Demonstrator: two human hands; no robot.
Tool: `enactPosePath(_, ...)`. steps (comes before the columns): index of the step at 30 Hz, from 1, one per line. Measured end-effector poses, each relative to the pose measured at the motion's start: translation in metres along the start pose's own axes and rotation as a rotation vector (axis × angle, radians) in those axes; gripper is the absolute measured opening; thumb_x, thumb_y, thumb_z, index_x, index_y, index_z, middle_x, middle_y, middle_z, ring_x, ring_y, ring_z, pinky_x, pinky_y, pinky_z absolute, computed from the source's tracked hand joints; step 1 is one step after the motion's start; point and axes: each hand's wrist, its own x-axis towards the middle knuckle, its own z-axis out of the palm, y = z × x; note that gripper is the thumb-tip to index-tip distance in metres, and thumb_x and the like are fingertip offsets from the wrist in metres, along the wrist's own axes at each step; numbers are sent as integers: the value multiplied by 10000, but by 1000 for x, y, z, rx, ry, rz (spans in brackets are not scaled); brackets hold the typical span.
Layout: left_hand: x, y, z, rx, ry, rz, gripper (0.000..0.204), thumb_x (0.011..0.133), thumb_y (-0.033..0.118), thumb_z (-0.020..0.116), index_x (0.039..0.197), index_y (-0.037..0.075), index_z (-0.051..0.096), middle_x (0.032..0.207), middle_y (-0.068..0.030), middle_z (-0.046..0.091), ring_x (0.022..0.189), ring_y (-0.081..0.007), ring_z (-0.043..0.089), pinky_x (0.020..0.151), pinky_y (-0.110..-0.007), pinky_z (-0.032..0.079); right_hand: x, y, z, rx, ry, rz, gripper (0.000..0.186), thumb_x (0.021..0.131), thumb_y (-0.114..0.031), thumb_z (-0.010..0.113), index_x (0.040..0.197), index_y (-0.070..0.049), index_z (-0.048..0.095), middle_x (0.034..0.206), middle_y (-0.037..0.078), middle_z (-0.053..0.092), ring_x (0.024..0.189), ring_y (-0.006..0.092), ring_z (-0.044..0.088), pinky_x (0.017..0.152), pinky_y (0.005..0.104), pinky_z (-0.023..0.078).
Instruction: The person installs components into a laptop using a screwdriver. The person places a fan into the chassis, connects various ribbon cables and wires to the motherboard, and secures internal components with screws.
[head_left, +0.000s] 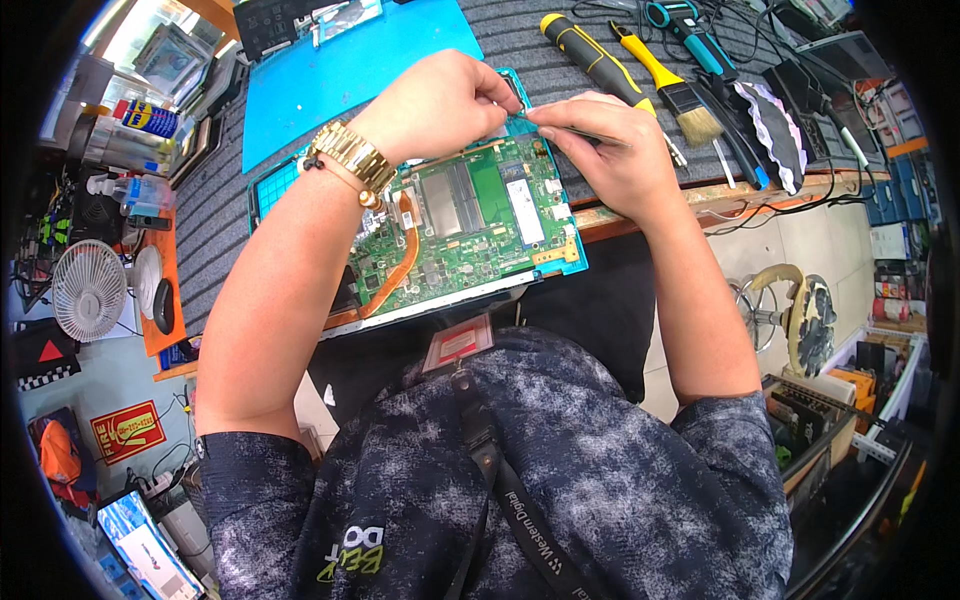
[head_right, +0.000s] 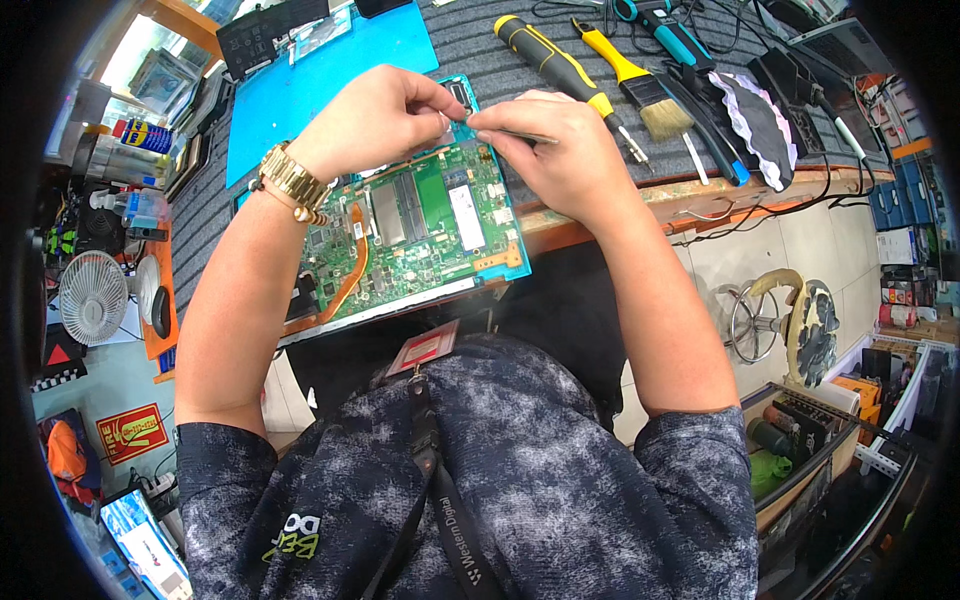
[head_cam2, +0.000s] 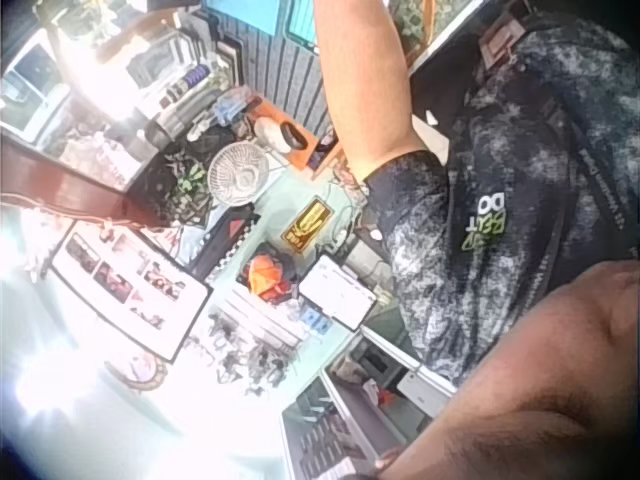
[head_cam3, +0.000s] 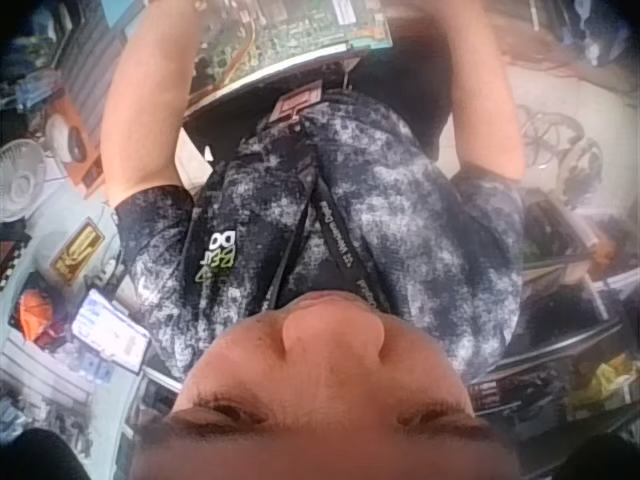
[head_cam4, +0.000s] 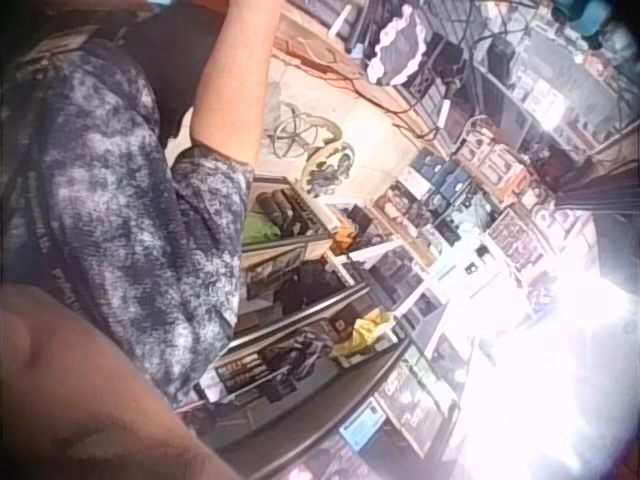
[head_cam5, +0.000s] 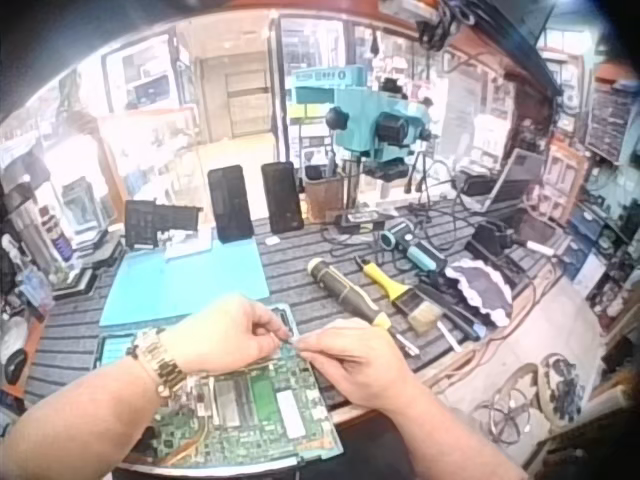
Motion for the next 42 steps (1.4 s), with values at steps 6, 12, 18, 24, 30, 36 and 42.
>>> enactPosePath(6,0,-2,0,70,25,77,298,992,167,732,1219,20,857,967,-131,847,816,-189,773,797,-364,623,-2,-1,0,44,9,53,227,945,39,830,1161,-20,865,1058,127,859,942,243,800,866,361,628)
enactPosePath(12,1,1,-2,190,14,128,306,1000,183,694,1202,28,864,954,-162,845,831,-234,798,814,-394,634,-2,1,1,32,13,34,219,945,36,833,1155,-16,867,1054,124,859,940,240,798,866,359,628)
enactPosePath(18,5,2,-7,103,-23,53,313,1008,149,662,1214,28,863,851,-137,816,716,-189,773,721,-360,625,-1,-1,1,38,13,42,218,940,34,837,1150,-15,868,1047,121,860,933,243,795,860,358,626)
enactPosePath(24,4,-3,-8,149,-21,135,316,1009,101,638,1220,27,861,838,-136,811,698,-185,767,702,-360,623,-1,-2,0,39,5,51,213,941,36,835,1147,-5,866,1052,125,863,931,245,800,862,362,628)
enactPosePath(30,5,-6,-6,207,-1,196,316,984,66,620,1191,30,856,880,-166,817,753,-243,788,750,-395,632,-1,-1,0,50,20,30,212,944,37,833,1150,-3,865,1069,127,867,942,244,805,875,362,629)
enactPosePath(36,8,-9,0,379,59,265,298,974,68,606,1145,54,850,986,-191,827,895,-368,795,852,-465,630,-1,0,0,48,18,30,195,933,15,846,1124,-23,865,1043,118,862,938,257,805,866,371,625)
enactPosePath(42,9,-10,1,383,63,260,292,972,60,609,1136,58,850,1005,-192,829,915,-378,794,864,-471,630,-1,1,1,55,24,41,175,916,-28,870,1089,-55,864,1018,111,854,941,282,814,843,391,626)
